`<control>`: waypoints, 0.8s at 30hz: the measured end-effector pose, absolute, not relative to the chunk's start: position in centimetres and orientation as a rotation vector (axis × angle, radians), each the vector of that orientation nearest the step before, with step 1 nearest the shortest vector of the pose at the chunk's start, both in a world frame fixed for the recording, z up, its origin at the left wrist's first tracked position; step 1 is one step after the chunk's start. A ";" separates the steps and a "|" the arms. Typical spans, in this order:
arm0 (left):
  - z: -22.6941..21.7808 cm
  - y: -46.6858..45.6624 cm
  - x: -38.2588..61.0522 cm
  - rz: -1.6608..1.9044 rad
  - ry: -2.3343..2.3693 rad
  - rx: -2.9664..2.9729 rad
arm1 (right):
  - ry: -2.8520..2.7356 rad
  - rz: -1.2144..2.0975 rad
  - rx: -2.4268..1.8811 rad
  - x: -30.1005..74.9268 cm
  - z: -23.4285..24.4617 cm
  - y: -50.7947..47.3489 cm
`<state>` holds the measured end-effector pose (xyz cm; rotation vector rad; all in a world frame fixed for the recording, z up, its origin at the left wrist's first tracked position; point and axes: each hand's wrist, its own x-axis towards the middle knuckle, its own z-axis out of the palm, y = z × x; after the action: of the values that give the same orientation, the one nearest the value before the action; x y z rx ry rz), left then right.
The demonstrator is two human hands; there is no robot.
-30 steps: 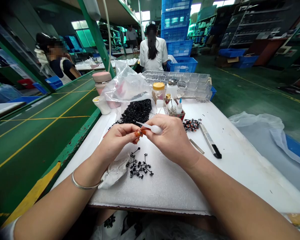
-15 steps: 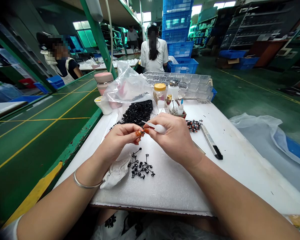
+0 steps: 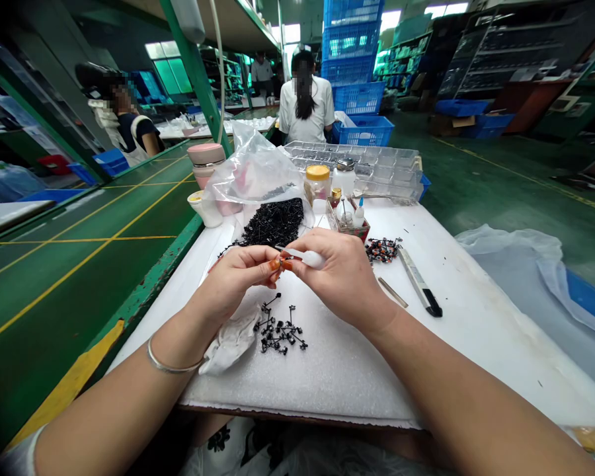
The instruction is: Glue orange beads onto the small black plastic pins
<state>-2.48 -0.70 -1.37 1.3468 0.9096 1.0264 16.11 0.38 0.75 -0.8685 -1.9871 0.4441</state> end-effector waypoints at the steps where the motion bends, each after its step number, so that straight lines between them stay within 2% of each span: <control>1: -1.4 -0.7 -2.5 1.029 0.907 1.347 | -1.986 0.438 -0.866 16.1 0.7 0.4; 10: -1.2 -0.8 -2.4 1.055 0.933 1.340 | -1.975 0.444 -0.897 16.3 0.9 0.5; 13: -1.2 -0.9 -2.4 1.075 0.950 1.317 | -1.844 0.400 -1.024 17.9 0.9 1.9; 18: -1.1 -0.8 -2.5 1.087 0.959 1.263 | -1.579 0.131 -1.296 21.8 -0.1 6.0; 24: -1.0 -0.8 -2.6 1.099 0.964 1.199 | -1.582 0.161 -1.368 22.2 -1.6 8.7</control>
<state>-2.57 -0.80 -1.02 1.1986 0.9641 1.0994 22.20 8.70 -1.56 -1.3680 -1.5821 0.1612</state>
